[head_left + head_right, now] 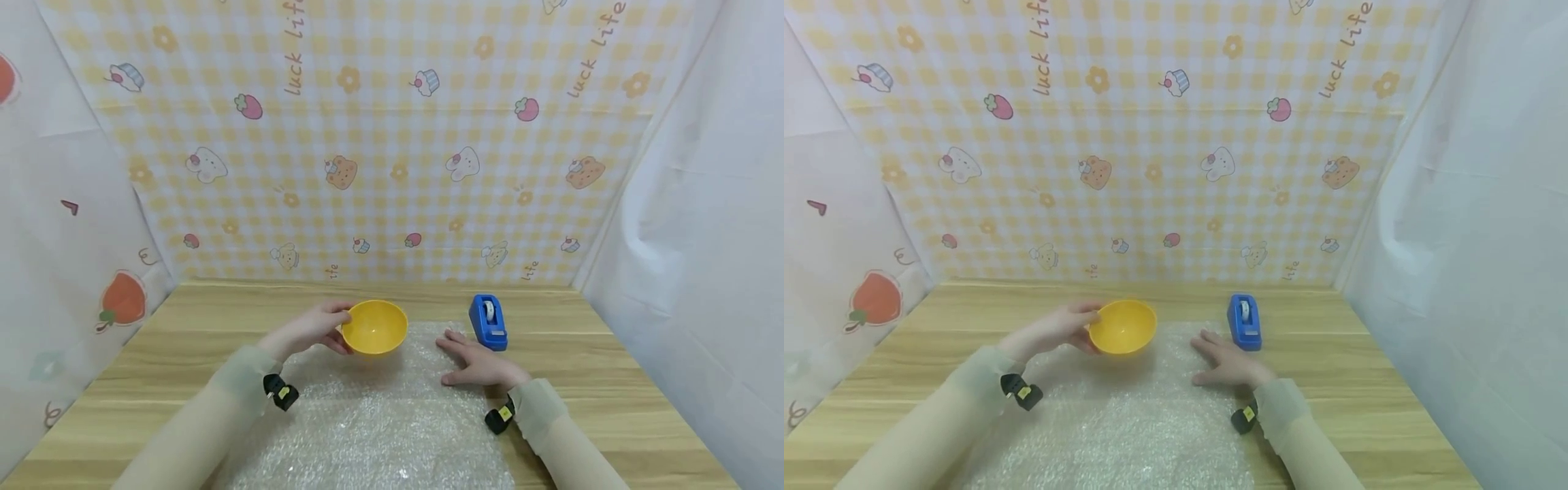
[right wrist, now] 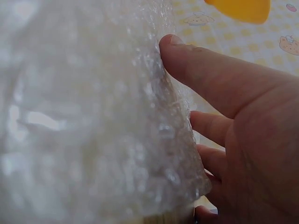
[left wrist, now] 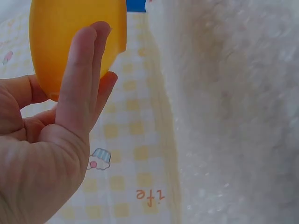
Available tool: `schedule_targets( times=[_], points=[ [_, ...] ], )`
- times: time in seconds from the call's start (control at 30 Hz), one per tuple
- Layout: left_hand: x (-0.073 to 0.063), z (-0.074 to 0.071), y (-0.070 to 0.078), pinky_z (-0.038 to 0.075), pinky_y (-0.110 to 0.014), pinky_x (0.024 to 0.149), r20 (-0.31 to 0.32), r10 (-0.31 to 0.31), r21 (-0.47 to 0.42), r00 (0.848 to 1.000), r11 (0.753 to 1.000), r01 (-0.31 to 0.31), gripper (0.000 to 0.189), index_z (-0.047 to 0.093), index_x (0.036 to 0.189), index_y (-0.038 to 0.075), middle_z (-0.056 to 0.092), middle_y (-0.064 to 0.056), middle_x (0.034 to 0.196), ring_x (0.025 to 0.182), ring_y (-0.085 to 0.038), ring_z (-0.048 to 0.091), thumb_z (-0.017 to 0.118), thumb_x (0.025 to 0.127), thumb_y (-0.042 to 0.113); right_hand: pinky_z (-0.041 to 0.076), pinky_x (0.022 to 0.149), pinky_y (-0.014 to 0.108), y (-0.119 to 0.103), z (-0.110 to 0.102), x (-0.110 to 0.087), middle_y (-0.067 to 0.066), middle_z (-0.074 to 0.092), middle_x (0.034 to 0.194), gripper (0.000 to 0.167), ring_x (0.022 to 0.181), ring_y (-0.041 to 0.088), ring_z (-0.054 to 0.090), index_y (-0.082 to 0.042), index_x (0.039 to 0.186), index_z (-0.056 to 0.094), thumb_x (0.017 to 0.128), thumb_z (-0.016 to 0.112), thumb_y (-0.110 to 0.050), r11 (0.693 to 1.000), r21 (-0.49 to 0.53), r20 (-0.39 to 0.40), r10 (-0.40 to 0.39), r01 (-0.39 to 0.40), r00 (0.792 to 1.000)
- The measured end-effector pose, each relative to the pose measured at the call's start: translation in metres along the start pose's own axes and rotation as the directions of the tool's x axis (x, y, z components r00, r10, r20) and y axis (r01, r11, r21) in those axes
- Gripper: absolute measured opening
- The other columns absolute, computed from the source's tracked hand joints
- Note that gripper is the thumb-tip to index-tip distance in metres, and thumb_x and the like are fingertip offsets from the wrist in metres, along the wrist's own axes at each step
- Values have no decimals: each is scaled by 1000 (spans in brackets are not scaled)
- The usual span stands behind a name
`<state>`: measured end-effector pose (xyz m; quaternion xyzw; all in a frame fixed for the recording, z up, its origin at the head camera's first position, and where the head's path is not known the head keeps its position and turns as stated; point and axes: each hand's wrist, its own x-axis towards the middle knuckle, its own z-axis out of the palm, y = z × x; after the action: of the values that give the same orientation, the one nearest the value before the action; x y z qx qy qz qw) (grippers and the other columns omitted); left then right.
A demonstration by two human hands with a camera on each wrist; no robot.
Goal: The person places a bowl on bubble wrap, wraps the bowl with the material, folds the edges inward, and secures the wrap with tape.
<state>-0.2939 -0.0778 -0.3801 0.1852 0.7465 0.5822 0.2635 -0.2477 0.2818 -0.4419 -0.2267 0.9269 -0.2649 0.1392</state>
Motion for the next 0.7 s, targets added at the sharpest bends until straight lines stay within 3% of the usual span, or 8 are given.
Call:
schedule_targets(
  times=[0.27,0.5,0.7],
  points=[
    [-19,15,-17,58,-38,64,31,-25,2,999,1000,25,48,36,143,-8,62,-20,107,70,-26,67,43,99,12,18,110,63,-6,-2,0,16,17,159,80,145,37,14,-11,151,36,87,68,-47,1000,-13,3,-13,13,1000],
    [-17,21,-27,58,-38,61,20,-41,21,999,999,40,44,44,139,-5,63,-17,105,62,-22,65,46,99,12,16,110,64,-8,-5,-2,17,15,159,80,145,38,11,-10,151,34,88,68,-45,1000,-2,6,-12,12,1000],
    [-16,23,-33,58,-36,59,26,-50,12,998,999,50,46,41,142,-4,64,-17,104,61,-22,64,47,99,12,15,110,64,-6,-5,-2,19,15,159,81,145,40,10,-9,151,34,88,68,-46,1000,-4,8,-25,25,1000]
  ],
)
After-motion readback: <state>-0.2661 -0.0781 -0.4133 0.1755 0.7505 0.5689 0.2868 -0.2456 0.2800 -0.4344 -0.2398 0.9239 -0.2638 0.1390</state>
